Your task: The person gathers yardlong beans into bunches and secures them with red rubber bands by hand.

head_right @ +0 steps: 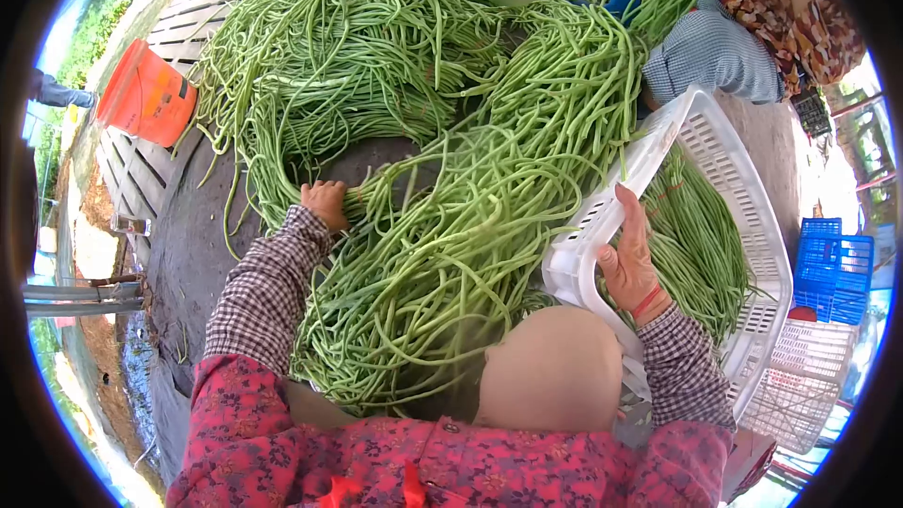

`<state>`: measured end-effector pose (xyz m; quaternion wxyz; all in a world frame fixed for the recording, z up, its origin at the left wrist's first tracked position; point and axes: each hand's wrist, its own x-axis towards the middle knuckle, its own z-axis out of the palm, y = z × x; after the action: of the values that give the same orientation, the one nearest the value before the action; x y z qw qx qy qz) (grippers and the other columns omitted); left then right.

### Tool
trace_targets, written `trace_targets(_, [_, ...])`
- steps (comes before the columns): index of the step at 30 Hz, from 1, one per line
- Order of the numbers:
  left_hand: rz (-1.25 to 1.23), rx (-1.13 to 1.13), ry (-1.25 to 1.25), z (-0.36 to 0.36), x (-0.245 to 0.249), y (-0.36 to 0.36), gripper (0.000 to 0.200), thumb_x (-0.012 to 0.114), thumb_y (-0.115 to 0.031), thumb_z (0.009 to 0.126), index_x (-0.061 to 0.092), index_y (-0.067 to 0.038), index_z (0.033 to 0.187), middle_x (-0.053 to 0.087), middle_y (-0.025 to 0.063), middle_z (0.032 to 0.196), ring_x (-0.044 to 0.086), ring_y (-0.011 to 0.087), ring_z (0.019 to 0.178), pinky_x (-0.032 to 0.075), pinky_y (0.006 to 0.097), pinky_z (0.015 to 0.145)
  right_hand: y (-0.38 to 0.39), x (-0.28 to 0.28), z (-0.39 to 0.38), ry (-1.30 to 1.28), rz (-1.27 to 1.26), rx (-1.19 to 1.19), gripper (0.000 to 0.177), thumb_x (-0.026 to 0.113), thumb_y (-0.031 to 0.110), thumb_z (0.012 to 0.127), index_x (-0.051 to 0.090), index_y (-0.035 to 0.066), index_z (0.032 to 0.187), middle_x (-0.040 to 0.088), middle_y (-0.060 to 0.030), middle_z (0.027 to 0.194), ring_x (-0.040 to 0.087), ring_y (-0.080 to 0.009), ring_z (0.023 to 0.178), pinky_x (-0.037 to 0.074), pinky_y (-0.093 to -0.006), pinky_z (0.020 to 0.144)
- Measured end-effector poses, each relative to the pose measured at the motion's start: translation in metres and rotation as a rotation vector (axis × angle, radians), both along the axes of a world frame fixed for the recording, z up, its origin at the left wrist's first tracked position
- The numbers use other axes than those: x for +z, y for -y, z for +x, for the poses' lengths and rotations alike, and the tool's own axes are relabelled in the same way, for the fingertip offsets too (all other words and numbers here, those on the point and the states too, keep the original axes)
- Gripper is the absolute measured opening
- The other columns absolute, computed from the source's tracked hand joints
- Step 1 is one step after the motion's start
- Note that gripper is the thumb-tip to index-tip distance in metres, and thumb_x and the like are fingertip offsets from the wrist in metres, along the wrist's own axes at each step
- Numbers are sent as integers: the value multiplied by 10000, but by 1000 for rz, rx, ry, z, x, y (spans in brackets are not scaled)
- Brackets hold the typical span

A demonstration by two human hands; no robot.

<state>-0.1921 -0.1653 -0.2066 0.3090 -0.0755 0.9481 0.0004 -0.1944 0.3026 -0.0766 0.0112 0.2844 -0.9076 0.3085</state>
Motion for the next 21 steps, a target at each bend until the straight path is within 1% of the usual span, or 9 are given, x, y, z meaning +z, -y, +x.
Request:
trace_targets(4, [117, 349, -266, 31, 75, 31, 596, 782, -296, 637, 557, -105, 1154, 595, 136, 1118, 531, 298, 1110, 397, 447, 938, 2, 8, 1, -13, 2, 16, 818, 383, 538, 923, 132, -70, 1409, 289, -254, 1404, 289, -382, 1303, 221, -413, 1084])
trace_targets(8, [236, 314, -664, 52, 133, 57, 566, 809, -246, 572, 583, -92, 1068, 614, 133, 1019, 564, 330, 998, 448, 408, 876, 2, 5, -1, -47, -15, 18, 793, 389, 529, 924, 147, -41, 1418, 313, -236, 1403, 316, -376, 1289, 239, -416, 1077])
trace_targets(9, [260, 201, -838, 51, 124, 77, 578, 813, -234, 560, 576, -98, 1070, 598, 118, 1032, 541, 316, 1021, 439, 405, 880, 2, 4, -1, -45, -21, 12, 792, 392, 531, 923, 150, -37, 1420, 317, -234, 1403, 322, -375, 1286, 242, -416, 1076])
trace_targets(11, [33, 63, -945, 65, 196, 39, 573, 797, -200, 564, 566, -102, 1080, 583, 94, 1061, 525, 286, 1052, 419, 387, 884, -2, 1, -1, -30, -29, -14, 779, 407, 539, 916, 166, 9, 1433, 350, -222, 1395, 354, -373, 1268, 258, -417, 1067])
trace_targets(14, [-148, -125, -1064, 71, 248, 21, 545, 775, -167, 569, 561, -105, 1067, 579, 70, 1069, 533, 256, 1048, 405, 384, 880, -2, 6, 2, 24, -54, -18, 760, 408, 548, 913, 178, 53, 1441, 349, -228, 1394, 362, -374, 1262, 264, -422, 1058])
trace_targets(15, [-198, -163, -1084, 74, 268, 15, 540, 774, -164, 568, 562, -108, 1062, 579, 67, 1069, 534, 253, 1045, 403, 385, 881, -1, 4, 2, -45, -43, -42, 762, 416, 565, 903, 179, 85, 1445, 458, -244, 1303, 444, -383, 1200, 327, -408, 1018])
trace_targets(18, [-276, -203, -1257, 91, 322, 3, 552, 763, -162, 571, 555, -102, 1078, 590, 73, 999, 563, 271, 968, 433, 392, 840, 1, 36, 5, 332, 105, -65, 802, 423, 595, 884, 146, 103, 1453, 567, -244, 1162, 513, -397, 1124, 397, -397, 955])
trace_targets(19, [-209, -84, -1305, 101, 344, -4, 547, 761, -167, 571, 559, -93, 1074, 593, 80, 976, 571, 279, 934, 444, 398, 819, -4, 37, -2, 274, 194, -69, 775, 462, 598, 863, 255, 107, 1426, 623, -227, 1051, 573, -392, 1035, 448, -400, 883])
trace_targets(21, [-76, 146, -1406, 117, 383, -14, 537, 757, -176, 573, 568, -76, 1066, 600, 95, 930, 588, 295, 866, 466, 410, 776, 7, 78, -4, 100, 480, 26, 677, 494, 566, 855, 417, 83, 1323, 617, -223, 1069, 589, -371, 1009, 456, -407, 861])
